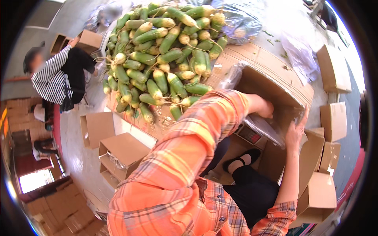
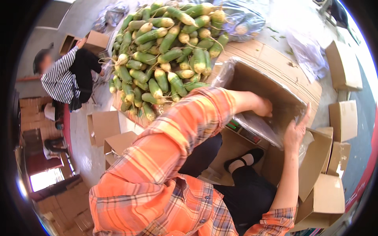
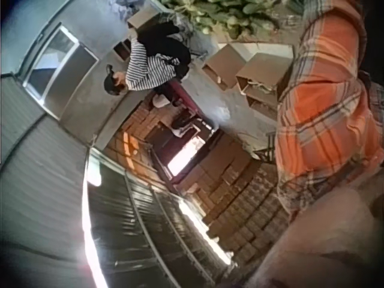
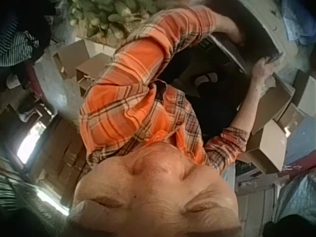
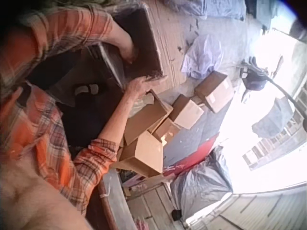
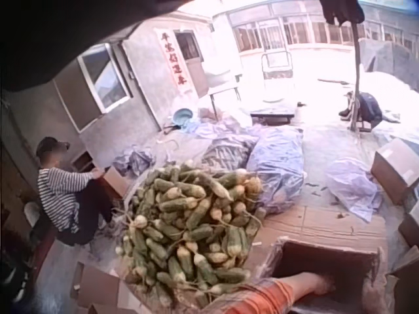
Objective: The person is packaging green radishes into cardboard boxes, lining boxes with plastic, and weighing them on a digital scale.
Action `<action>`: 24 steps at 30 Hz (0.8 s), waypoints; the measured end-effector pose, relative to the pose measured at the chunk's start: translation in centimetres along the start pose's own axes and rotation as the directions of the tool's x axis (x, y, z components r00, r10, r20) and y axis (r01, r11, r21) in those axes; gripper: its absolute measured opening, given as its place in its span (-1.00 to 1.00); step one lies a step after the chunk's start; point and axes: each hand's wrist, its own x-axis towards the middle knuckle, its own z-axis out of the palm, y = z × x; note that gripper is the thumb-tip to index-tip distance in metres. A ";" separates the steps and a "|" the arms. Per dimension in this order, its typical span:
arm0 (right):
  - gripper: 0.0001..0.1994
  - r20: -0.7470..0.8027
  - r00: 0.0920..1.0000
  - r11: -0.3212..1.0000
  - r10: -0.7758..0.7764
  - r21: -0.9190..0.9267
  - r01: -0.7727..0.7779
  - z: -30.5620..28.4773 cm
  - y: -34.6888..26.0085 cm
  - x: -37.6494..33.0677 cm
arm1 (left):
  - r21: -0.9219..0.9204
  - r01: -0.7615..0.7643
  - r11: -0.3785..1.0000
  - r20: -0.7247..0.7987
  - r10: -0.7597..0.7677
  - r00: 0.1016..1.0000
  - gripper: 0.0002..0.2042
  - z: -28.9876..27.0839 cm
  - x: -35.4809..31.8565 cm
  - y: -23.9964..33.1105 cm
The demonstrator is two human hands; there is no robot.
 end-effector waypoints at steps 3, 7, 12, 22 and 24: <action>-0.27 0.025 1.000 0.987 0.007 0.158 -0.011 0.8 -0.1 -0.1 | 0.082 -0.045 0.996 0.126 0.035 0.991 -0.64 3.2 1.6 -1.2; -0.27 0.064 0.998 0.991 0.010 0.131 -0.019 0.9 -0.5 0.0 | 0.067 0.047 0.997 0.344 -0.067 0.936 -0.62 3.1 0.5 -1.8; -0.28 0.055 0.998 0.996 0.042 0.072 -0.046 -0.4 0.9 -0.1 | 0.055 0.067 0.996 0.056 -0.070 0.996 -0.64 -3.8 -3.7 2.3; -0.32 0.058 0.998 0.995 -0.029 -0.097 0.034 -0.1 0.9 0.4 | -0.305 -0.324 0.896 -0.950 -0.262 0.171 -0.92 1.9 -28.1 -0.6; -0.33 0.057 0.998 0.990 -0.035 -0.132 0.042 0.2 0.9 0.6 | -0.627 -0.340 0.701 -0.763 -0.641 0.084 -0.88 7.8 -31.9 -4.4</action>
